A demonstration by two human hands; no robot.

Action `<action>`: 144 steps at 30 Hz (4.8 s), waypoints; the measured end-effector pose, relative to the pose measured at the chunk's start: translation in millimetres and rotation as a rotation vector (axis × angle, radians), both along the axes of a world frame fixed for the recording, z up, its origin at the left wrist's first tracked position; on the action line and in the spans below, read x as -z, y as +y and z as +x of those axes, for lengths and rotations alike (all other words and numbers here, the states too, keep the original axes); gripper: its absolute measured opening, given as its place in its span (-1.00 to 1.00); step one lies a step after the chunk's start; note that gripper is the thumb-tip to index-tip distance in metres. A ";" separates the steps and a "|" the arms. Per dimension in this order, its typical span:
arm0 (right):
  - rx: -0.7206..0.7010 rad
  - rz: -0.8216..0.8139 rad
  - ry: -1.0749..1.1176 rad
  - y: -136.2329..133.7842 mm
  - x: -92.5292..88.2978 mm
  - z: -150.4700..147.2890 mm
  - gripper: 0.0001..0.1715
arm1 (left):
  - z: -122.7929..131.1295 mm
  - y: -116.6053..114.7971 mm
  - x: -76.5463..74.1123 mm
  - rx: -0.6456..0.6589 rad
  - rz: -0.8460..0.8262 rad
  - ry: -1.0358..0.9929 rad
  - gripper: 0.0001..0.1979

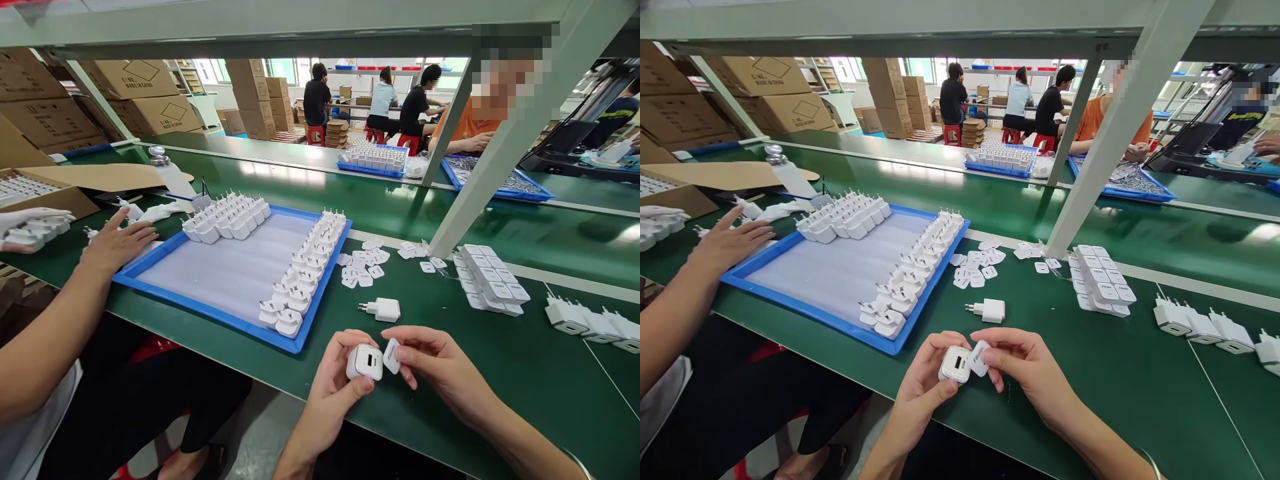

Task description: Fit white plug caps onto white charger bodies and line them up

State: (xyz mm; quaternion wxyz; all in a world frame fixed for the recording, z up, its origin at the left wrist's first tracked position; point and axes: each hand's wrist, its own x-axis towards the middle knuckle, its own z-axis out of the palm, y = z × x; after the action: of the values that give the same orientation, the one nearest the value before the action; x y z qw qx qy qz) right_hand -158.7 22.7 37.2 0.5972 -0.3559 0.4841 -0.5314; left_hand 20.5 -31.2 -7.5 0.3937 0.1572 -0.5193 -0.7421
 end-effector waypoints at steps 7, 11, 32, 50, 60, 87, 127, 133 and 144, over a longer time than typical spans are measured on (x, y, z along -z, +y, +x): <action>0.015 0.029 0.052 3.5 -9.5 6.0 -0.70 | -2.2 2.5 -2.6 -0.010 -0.084 -0.111 -0.72; 0.043 0.053 0.058 4.1 -12.3 8.7 -0.66 | -3.4 1.1 -2.0 -0.022 -0.137 -0.145 -0.71; 0.103 0.008 0.139 6.5 -12.1 14.9 -0.65 | -4.9 3.5 -3.3 -0.038 -0.056 -0.169 -0.69; 0.098 0.083 0.082 4.1 -15.8 11.9 -0.65 | -3.3 2.2 -2.5 0.023 -0.076 -0.159 -0.67; 0.117 0.059 0.046 6.1 -15.4 13.6 -0.69 | -2.0 2.5 -1.7 0.024 -0.080 -0.173 -0.67; 0.117 0.037 0.148 8.6 -10.9 15.6 -0.69 | -3.0 0.7 -7.0 0.030 -0.138 -0.188 -0.69; 0.326 -0.232 0.174 10.2 -7.8 18.1 -0.88 | -2.8 2.8 -7.4 0.123 0.087 -0.163 -0.65; 0.235 -0.174 0.152 10.2 -11.2 11.4 -0.75 | -1.2 4.1 0.7 0.071 0.034 -0.070 -0.67; 0.049 -0.053 0.246 12.7 -12.0 10.5 -0.83 | -1.0 7.2 0.4 -0.034 -0.055 -0.084 -0.72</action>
State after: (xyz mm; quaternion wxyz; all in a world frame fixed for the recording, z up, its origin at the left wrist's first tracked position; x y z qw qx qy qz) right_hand -148.2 35.4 49.2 0.5106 -0.4220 0.5481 -0.5107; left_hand 19.5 -24.0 -7.9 0.3885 0.1861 -0.5525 -0.7135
